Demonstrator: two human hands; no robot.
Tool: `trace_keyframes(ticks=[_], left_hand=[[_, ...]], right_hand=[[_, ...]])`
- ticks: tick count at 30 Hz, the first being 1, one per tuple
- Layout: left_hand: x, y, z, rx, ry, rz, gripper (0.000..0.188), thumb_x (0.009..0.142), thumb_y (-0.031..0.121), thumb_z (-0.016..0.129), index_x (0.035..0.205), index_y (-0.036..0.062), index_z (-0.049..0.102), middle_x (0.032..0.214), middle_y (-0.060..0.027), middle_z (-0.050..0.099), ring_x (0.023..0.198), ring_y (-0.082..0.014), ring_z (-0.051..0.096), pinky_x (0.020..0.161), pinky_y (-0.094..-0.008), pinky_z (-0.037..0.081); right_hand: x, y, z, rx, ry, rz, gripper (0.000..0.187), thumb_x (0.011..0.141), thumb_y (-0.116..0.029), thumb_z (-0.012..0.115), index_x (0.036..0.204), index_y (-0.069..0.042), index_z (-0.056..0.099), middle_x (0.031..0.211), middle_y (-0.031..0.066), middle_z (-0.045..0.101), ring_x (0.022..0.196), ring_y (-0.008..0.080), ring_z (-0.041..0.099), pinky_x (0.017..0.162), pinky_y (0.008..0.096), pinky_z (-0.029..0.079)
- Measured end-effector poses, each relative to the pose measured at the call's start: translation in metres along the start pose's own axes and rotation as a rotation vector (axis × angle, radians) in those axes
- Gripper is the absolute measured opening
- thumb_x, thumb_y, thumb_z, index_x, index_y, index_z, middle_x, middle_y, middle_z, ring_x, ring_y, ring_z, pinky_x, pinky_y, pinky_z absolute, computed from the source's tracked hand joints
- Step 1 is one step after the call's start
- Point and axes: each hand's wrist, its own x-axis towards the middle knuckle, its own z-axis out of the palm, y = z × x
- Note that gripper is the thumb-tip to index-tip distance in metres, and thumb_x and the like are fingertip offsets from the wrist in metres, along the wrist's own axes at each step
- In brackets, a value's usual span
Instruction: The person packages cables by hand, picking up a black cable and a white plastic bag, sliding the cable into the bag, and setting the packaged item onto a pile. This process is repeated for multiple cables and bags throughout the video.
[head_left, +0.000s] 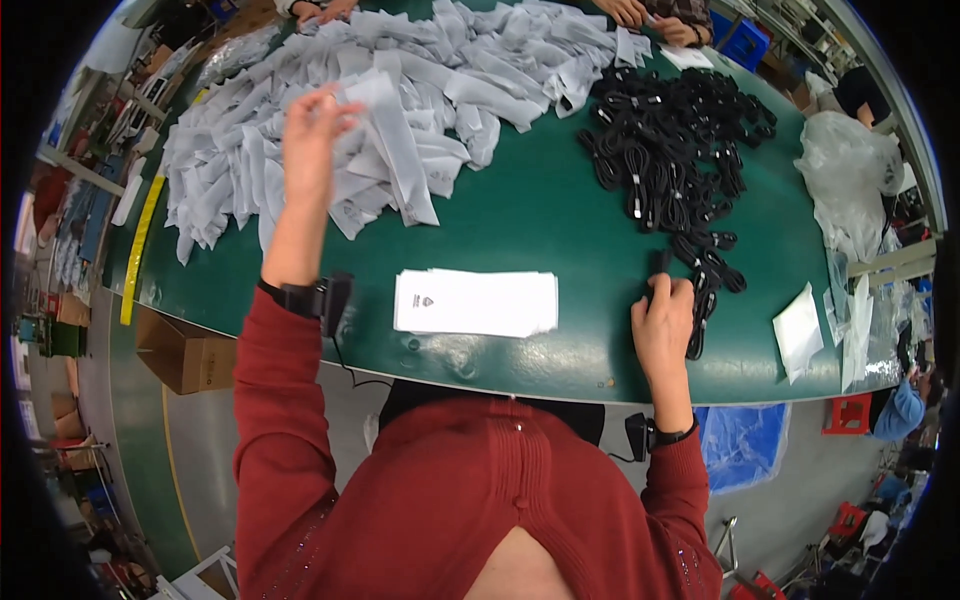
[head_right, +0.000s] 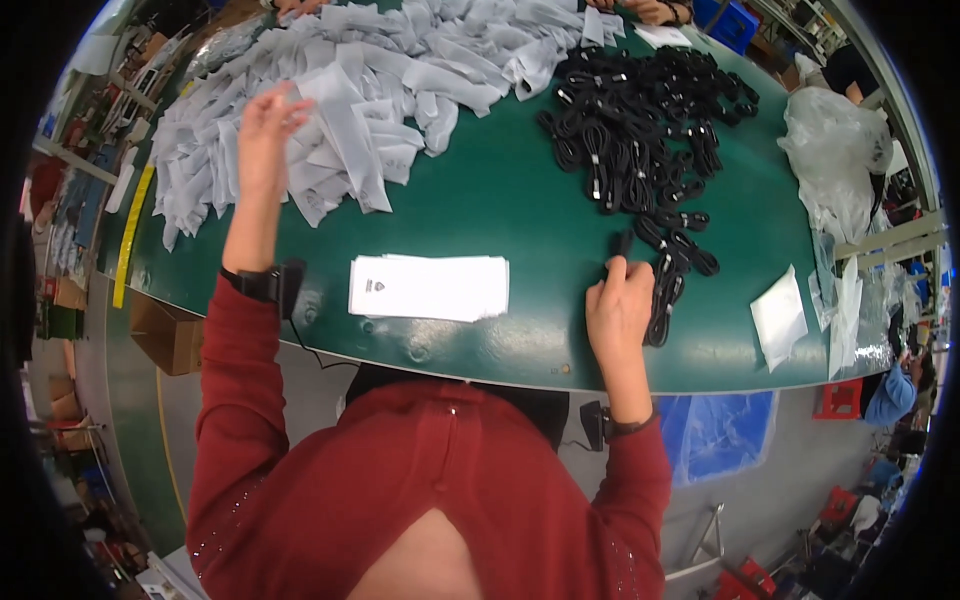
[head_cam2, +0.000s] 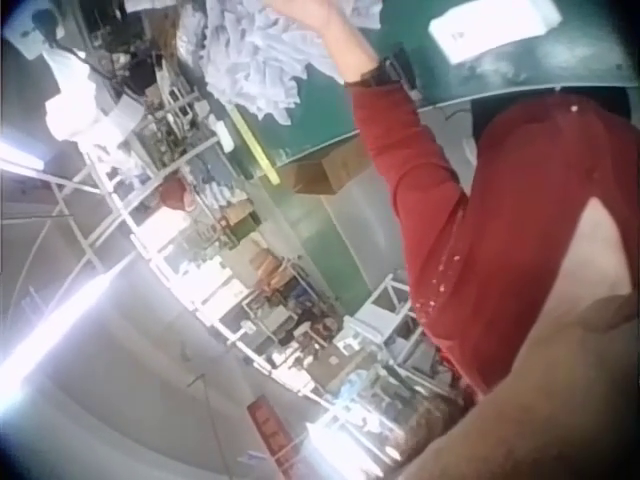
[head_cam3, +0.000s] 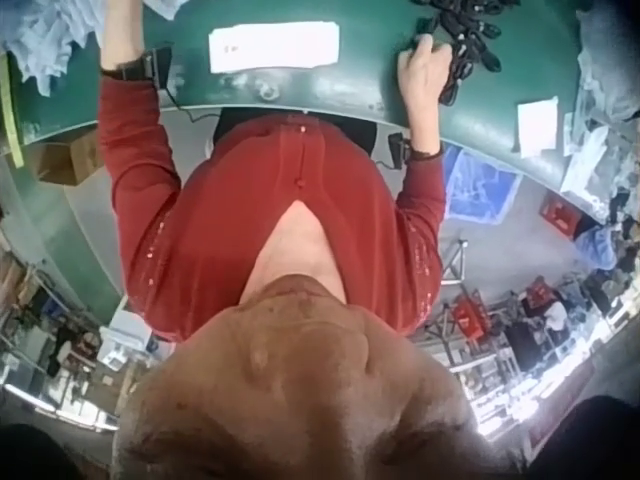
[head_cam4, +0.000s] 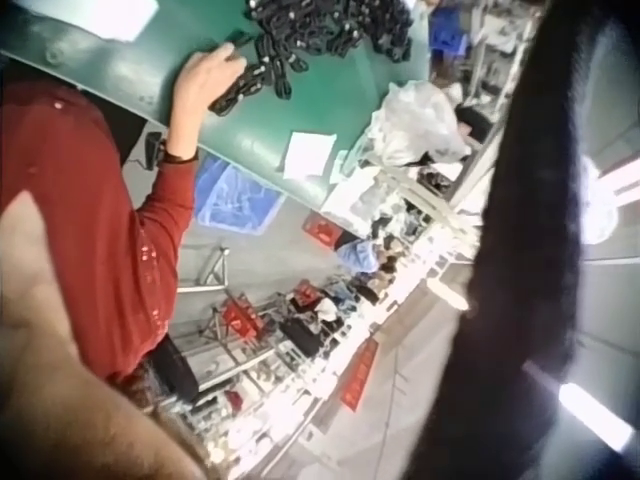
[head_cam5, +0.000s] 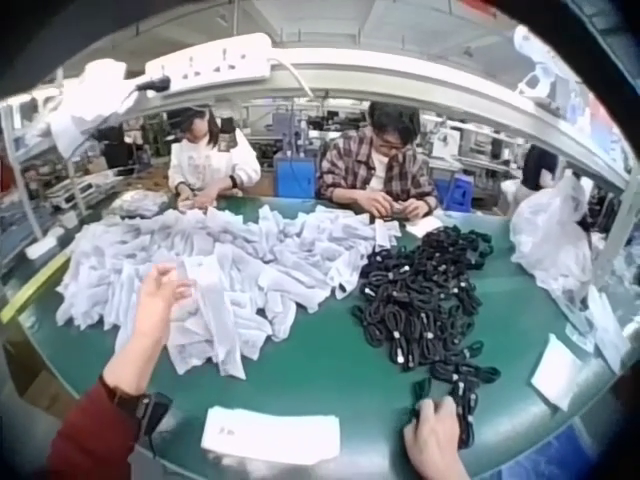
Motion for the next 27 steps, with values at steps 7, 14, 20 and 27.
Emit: trace_keyframes(ticks=[7,14,20,27], left_hand=[[-0.12,0.007,0.041,0.441,-0.497,0.025,0.024,0.091,0.015,0.068,0.112,0.0042,0.063,0.11,-0.0071,0.065,0.098,-0.0184,0.06,0.084,-0.0311,0.049],[-0.197,-0.014,0.085,0.6,-0.664,0.305,0.014,0.081,0.002,0.071,0.092,0.0017,0.063,0.086,-0.0114,0.057,0.082,-0.0289,0.059,0.075,-0.0355,0.049],[-0.199,-0.022,0.084,0.581,-0.643,0.261,0.011,0.083,-0.001,0.068,0.09,0.0007,0.06,0.083,-0.0097,0.055,0.078,-0.0254,0.059,0.07,-0.0332,0.048],[-0.2,-0.016,0.081,0.399,-0.535,-0.063,0.009,0.086,-0.003,0.065,0.091,-0.0002,0.058,0.087,-0.0091,0.059,0.072,-0.0214,0.057,0.064,-0.0291,0.047]], right_hand=[[0.001,-0.006,0.013,0.19,0.06,-0.039,0.037,0.086,-0.005,0.066,0.121,-0.002,0.056,0.097,0.0196,0.058,0.084,0.0379,0.06,0.072,0.0435,0.05],[-0.003,-0.044,-0.013,0.488,-0.073,-0.1,0.035,0.087,-0.002,0.066,0.121,-0.002,0.059,0.094,0.0171,0.057,0.077,0.0342,0.06,0.067,0.0402,0.049],[-0.017,-0.066,-0.03,0.583,-0.131,-0.267,0.046,0.082,0.0,0.07,0.126,-0.004,0.059,0.094,0.014,0.057,0.074,0.03,0.059,0.064,0.0377,0.049],[-0.011,-0.062,-0.037,0.491,-0.152,-0.505,0.048,0.08,0.001,0.071,0.127,-0.005,0.061,0.092,0.012,0.057,0.072,0.0266,0.057,0.061,0.0348,0.048]])
